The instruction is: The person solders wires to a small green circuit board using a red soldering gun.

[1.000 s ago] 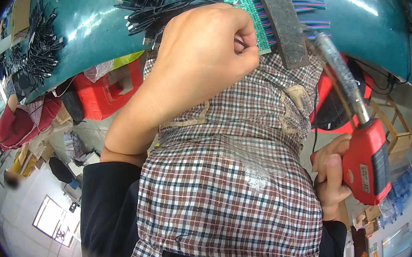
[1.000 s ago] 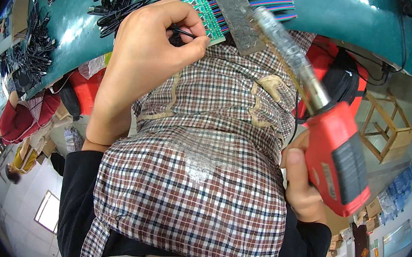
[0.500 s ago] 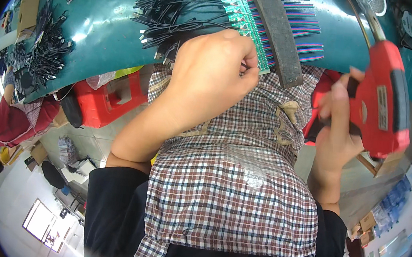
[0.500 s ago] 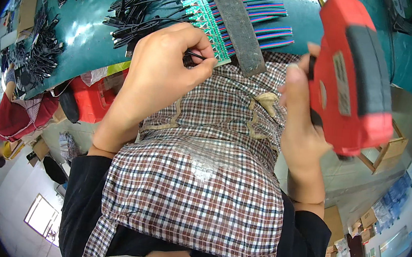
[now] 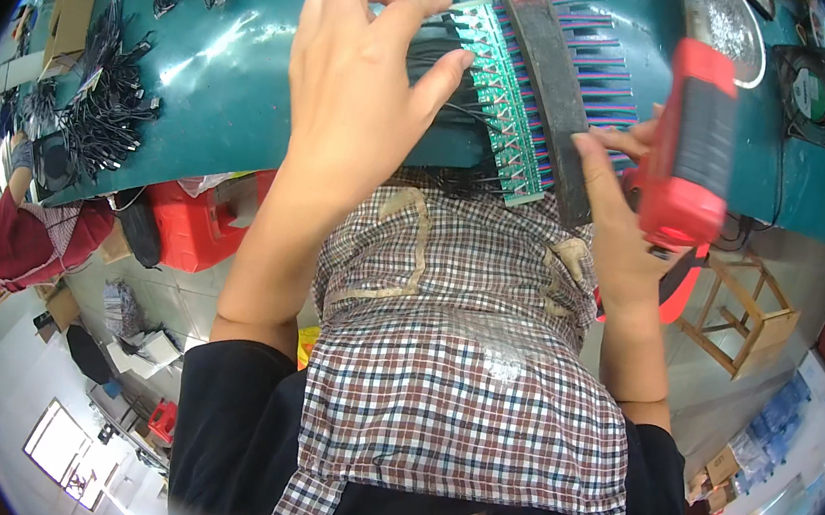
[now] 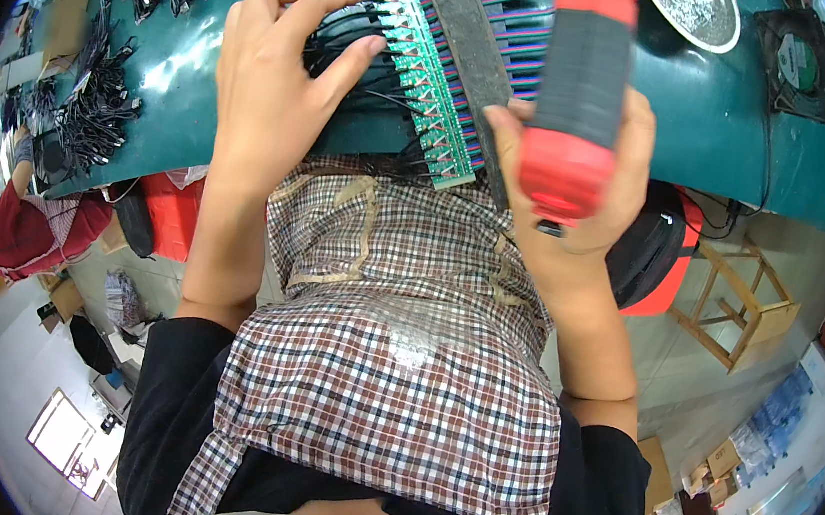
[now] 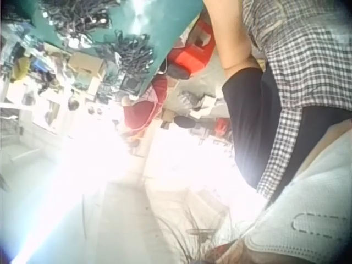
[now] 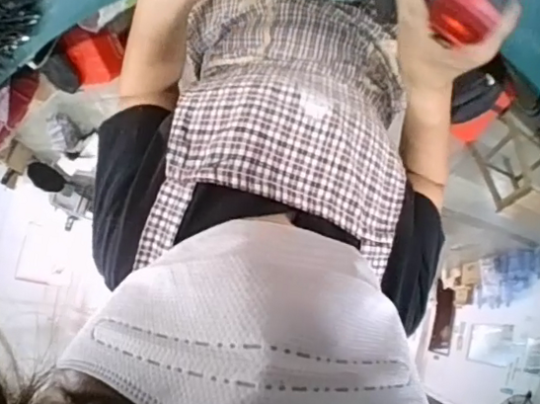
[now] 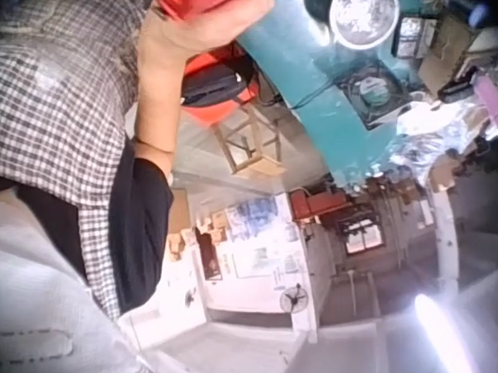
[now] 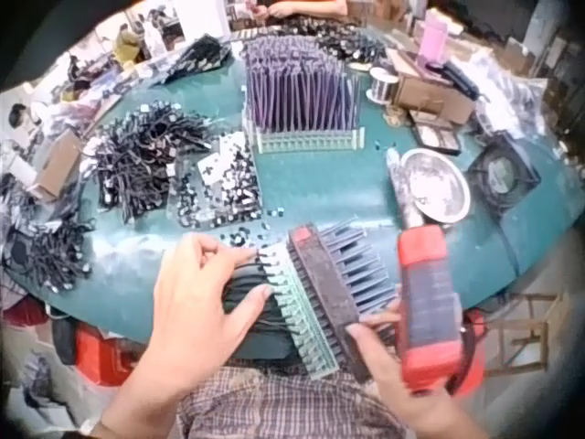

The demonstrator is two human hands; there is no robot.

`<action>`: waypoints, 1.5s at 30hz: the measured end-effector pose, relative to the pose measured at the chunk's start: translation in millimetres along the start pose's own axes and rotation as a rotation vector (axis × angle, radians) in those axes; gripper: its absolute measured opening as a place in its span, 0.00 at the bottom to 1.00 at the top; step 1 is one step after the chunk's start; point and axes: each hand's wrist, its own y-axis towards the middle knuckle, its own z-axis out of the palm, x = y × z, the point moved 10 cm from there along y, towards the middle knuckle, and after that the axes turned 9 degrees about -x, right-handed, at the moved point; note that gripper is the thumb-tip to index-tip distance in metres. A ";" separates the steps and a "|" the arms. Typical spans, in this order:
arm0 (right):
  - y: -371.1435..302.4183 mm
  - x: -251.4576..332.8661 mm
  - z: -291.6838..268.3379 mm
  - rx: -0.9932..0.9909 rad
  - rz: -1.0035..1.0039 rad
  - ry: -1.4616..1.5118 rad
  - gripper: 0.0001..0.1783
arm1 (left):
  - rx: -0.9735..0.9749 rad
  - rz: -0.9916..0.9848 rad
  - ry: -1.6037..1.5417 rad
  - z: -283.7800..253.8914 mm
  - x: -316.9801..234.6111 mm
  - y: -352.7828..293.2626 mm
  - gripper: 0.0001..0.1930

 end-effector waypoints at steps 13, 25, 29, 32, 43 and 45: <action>-2.4 3.5 4.0 -0.173 -0.262 -0.063 0.33 | -0.010 0.016 -0.068 0.4 1.3 25.3 0.20; 6.7 3.9 -71.3 -0.286 -0.097 -0.202 0.28 | 0.016 -0.888 -1.057 -79.1 105.1 -15.8 0.18; 0.8 10.2 -66.8 -0.330 -0.081 -0.196 0.29 | -0.347 -0.861 -0.702 -212.3 210.3 -17.0 0.26; -1.3 -6.5 -62.0 -0.294 0.021 -0.054 0.30 | -0.354 -0.896 -0.593 -293.6 293.0 -12.9 0.26; -2.3 0.7 -49.7 -0.224 0.067 0.027 0.32 | 0.387 -0.728 0.572 -221.3 511.3 -37.1 0.26; -4.2 -7.2 -51.5 -0.177 0.198 0.113 0.35 | 0.242 -0.589 1.006 -216.9 451.2 13.7 0.22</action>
